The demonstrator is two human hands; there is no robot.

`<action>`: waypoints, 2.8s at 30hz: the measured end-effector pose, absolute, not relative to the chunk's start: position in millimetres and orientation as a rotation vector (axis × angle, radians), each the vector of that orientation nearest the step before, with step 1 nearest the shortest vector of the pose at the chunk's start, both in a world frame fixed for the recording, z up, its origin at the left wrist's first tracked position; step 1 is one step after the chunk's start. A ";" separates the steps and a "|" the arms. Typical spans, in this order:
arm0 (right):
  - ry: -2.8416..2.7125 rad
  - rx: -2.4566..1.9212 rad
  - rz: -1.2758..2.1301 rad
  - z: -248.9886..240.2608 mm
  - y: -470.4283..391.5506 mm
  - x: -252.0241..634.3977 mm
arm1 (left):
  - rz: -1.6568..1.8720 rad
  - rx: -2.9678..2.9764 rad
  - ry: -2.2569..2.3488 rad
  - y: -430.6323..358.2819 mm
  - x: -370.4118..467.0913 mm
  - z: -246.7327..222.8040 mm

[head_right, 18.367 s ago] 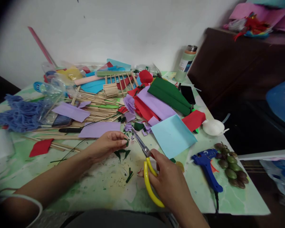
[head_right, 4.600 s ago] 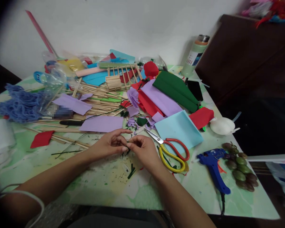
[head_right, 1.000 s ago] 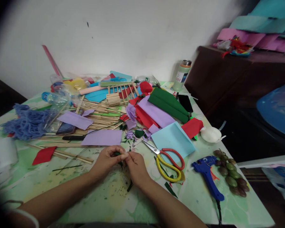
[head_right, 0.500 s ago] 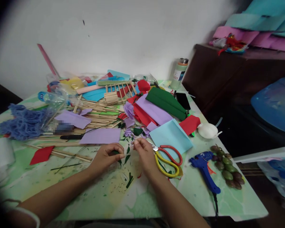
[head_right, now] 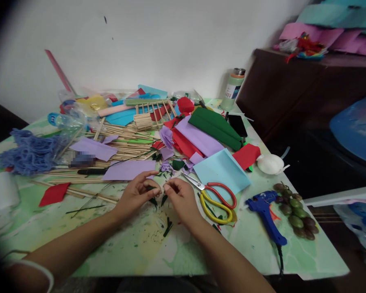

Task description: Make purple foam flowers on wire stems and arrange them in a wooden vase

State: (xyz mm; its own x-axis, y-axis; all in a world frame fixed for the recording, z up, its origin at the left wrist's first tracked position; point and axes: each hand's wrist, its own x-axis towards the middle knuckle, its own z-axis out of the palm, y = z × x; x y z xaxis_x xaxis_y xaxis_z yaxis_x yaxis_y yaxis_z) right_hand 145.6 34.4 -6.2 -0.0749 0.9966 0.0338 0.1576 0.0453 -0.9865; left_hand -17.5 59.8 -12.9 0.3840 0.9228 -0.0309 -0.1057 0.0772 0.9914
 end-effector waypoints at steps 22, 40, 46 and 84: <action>-1.870 -1.420 0.634 -14.3 31.9 141.6 | 0.845 1.126 0.752 67.9 -18.6 -26.0; -1.869 -1.280 0.420 -13.0 30.9 142.7 | 0.836 1.122 0.793 65.3 -16.0 -23.7; -1.845 -1.311 0.432 -12.0 30.7 143.0 | 0.806 1.154 0.841 64.1 -17.5 -19.8; -1.629 -1.350 0.594 -18.0 36.1 138.2 | 0.894 1.119 1.007 60.8 -15.2 -21.0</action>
State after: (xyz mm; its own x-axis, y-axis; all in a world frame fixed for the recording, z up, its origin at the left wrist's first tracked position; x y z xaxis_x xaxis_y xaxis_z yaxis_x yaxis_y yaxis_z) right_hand 138.2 36.1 -18.0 0.0121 0.9415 0.3369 0.5035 0.2853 -0.8155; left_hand -15.2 60.8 -21.0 0.3026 0.9358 -0.1810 -0.0688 0.2109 0.9751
